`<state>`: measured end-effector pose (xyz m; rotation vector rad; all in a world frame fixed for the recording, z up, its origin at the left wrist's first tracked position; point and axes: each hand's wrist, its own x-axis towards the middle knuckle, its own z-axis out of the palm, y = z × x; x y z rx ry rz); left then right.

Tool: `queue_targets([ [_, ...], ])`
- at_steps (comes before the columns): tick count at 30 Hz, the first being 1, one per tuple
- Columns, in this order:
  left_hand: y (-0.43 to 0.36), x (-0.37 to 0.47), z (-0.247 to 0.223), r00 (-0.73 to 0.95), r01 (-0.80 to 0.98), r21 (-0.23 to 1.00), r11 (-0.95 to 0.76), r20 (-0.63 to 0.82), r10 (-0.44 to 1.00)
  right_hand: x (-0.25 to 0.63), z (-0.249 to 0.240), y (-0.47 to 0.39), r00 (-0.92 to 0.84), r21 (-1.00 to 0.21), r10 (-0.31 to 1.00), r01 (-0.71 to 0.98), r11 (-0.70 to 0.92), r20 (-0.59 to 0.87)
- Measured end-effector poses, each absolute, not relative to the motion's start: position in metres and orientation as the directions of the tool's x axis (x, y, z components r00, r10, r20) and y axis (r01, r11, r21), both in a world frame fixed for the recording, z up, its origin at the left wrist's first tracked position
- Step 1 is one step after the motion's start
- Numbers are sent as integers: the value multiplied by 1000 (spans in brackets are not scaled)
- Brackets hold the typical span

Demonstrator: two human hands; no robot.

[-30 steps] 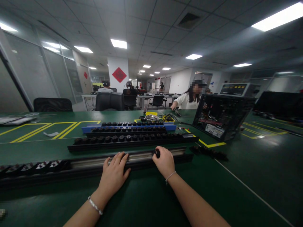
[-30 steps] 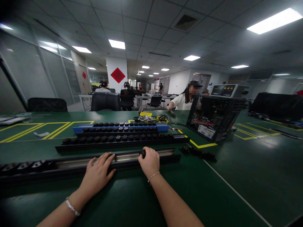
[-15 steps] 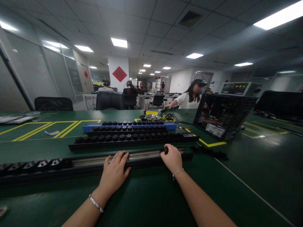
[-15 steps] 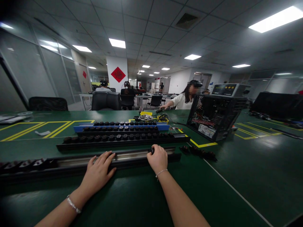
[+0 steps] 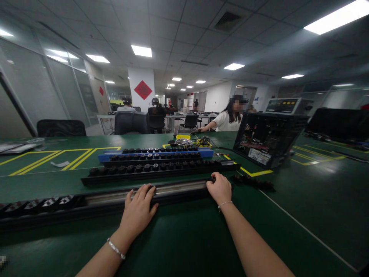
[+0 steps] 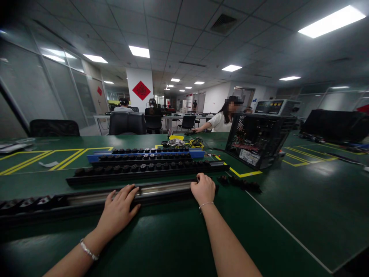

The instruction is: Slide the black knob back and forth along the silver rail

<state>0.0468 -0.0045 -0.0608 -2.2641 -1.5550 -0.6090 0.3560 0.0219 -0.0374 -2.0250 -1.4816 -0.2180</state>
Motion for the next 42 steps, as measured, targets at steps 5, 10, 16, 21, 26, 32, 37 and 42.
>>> queue_targets([
  [5, -5, 47, -59, 312, 934, -15, -356, 519, 796, 364, -40, 24, 356, -372, 803, 910, -183, 477],
  [10, -5, 48, -59, 311, 934, -10, -357, 517, 797, 383, -42, 24, 247, -318, 828, 944, -88, 504],
  [16, -4, 46, -61, 314, 933, -15, -359, 522, 793, 407, -47, 26, 311, -367, 800, 922, -122, 513],
  [21, -5, 47, -60, 311, 934, -14, -358, 527, 791, 419, -51, 27, 425, -518, 754, 845, -132, 501],
  [26, -4, 47, -61, 312, 935, -20, -355, 525, 792, 430, -55, 29, 510, -593, 698, 791, -150, 503],
  [32, -4, 46, -61, 320, 932, -26, -360, 522, 791, 439, -57, 31, 576, -631, 667, 749, -200, 472],
  [37, -5, 46, -60, 318, 935, -31, -353, 515, 796, 448, -53, 32, 566, -676, 719, 714, -182, 404],
  [42, -4, 45, -61, 322, 933, -34, -357, 520, 791, 454, -51, 34, 541, -675, 733, 721, -153, 411],
])
